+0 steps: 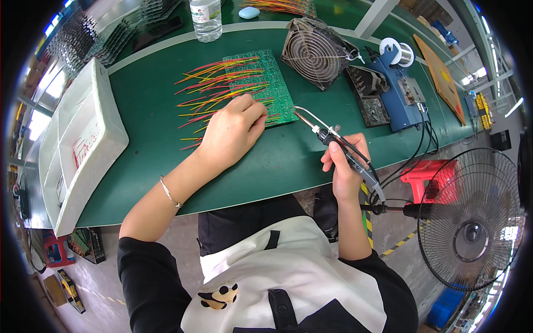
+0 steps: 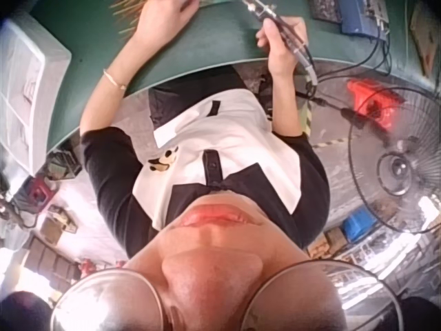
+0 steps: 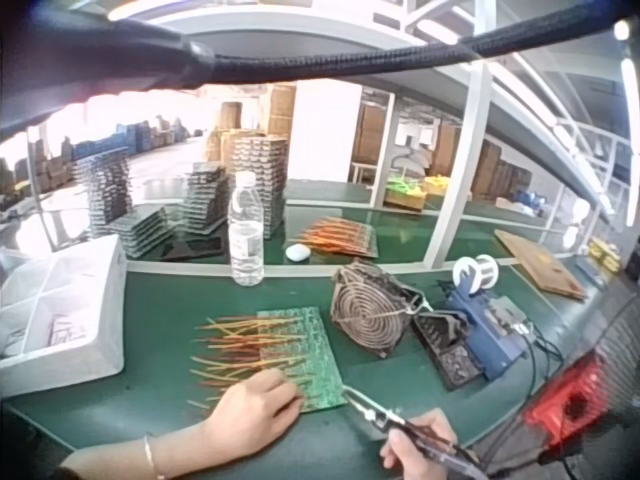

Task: Soldering multiple color-coded wires onto a green PCB using a soldering iron.

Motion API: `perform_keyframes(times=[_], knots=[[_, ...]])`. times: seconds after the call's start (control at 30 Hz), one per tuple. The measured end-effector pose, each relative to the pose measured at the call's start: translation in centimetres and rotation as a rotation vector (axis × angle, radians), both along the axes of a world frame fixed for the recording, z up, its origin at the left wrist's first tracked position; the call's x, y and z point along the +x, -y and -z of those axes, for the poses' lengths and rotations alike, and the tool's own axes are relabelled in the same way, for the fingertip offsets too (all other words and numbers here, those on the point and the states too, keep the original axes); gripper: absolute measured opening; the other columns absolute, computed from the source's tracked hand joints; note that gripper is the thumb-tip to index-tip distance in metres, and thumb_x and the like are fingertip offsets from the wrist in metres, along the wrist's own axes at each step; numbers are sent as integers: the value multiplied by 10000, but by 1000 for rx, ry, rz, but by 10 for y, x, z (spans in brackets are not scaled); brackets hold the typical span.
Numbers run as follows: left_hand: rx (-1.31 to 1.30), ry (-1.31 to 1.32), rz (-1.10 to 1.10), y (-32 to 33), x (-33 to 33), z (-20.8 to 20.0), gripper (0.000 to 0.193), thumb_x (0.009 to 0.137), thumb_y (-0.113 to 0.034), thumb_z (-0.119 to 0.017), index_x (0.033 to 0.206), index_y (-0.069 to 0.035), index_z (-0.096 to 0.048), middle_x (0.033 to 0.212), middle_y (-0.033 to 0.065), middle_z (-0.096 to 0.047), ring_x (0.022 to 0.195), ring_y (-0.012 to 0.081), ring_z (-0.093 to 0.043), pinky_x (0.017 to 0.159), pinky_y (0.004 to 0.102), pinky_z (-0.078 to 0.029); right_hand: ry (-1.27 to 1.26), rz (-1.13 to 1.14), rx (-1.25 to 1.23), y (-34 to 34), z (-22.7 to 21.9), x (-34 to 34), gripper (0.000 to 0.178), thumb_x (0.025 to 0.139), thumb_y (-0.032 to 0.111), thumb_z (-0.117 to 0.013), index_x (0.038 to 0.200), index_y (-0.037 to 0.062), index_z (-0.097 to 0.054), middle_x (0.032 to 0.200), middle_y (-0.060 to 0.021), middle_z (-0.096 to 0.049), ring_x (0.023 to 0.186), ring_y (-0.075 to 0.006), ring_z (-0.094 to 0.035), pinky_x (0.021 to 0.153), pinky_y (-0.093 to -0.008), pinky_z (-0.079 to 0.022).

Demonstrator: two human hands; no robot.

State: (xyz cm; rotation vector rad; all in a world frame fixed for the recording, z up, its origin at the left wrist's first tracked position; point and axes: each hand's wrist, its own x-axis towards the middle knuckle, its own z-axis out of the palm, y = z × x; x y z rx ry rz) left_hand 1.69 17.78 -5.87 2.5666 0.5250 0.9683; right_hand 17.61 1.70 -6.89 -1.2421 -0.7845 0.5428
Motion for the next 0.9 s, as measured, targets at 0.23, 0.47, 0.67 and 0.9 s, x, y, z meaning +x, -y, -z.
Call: perform_keyframes(times=[0.23,0.47,0.67,0.9], knots=[[3,-2,4,-2,0,2,67,732,-2,-617,783,-10,-574,755,87,-525,639,231,-558,556,314,-477,9,-37,-41,-2,-4,-3,191,804,86,-632,816,15,-455,631,-95,-584,480,-96,-543,430,-194,-420],[-7,2,14,-2,-1,3,65,738,0,-615,788,-12,-575,755,85,-524,632,227,-554,552,309,-472,41,-44,-62,-2,-3,-2,194,807,100,-634,819,16,-459,638,-98,-591,480,-94,-543,431,-195,-422],[-9,4,14,-2,0,3,65,742,-2,-613,794,-15,-576,751,84,-521,621,224,-550,548,304,-464,50,-46,-80,-2,-5,-2,198,810,108,-635,822,16,-460,639,-92,-591,489,-92,-548,437,-196,-430],[-6,4,10,-2,-1,3,62,745,-5,-611,793,-17,-574,747,85,-517,621,225,-549,548,306,-463,63,-58,-65,-1,-2,-4,204,810,113,-636,822,14,-458,660,-93,-593,501,-90,-552,437,-196,-432]])
